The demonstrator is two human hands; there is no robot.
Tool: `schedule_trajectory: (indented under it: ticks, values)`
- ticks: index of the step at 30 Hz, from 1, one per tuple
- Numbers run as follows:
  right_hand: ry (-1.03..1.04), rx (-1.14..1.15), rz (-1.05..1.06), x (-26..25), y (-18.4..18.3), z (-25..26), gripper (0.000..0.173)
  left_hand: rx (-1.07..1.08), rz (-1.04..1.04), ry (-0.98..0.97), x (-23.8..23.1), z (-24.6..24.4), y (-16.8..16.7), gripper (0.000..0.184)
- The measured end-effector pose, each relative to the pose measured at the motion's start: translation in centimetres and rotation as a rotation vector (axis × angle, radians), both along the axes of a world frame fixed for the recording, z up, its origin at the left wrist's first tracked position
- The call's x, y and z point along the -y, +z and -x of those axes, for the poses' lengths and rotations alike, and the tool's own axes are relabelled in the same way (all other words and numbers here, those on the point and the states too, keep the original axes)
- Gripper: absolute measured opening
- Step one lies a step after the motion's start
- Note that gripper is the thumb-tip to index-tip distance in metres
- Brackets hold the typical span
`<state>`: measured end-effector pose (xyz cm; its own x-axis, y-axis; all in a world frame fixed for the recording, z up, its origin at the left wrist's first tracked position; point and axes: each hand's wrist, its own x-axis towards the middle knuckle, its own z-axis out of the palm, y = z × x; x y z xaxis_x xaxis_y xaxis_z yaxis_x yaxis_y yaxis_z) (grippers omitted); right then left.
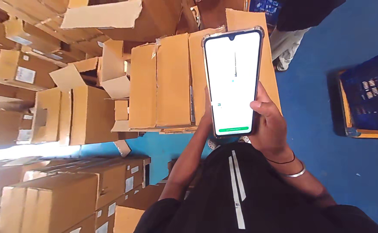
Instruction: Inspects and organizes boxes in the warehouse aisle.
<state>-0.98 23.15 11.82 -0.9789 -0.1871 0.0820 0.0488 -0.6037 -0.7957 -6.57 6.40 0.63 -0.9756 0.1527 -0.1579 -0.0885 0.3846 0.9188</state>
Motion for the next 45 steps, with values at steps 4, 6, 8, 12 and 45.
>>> schedule_trajectory:
  ticks: [4, 6, 8, 12, 45]
  values:
    - [-0.005, 0.013, 0.006, -0.8, -0.1, -0.3, 0.053, -0.103, 0.007, -0.019, -0.6, 0.3, 1.6, 0.072]
    - [-0.007, 0.021, 0.008, -1.3, -0.2, -0.5, 0.052, -0.143, -0.028, -0.013, -0.8, 0.8, 1.4, 0.063]
    - [-0.011, 0.034, 0.008, -1.8, -0.2, -0.8, 0.054, -0.174, -0.064, -0.023, -1.2, 1.3, 1.9, 0.056]
    - [-0.025, 0.057, 0.024, -3.2, -0.4, -1.4, 0.056, -0.079, 0.120, -0.038, -2.6, -0.5, 7.5, 0.035]
    - [-0.446, 0.000, 0.004, -9.1, -1.4, -8.9, 0.048, -0.579, 0.562, 0.019, -5.8, -8.8, -4.6, 0.078]
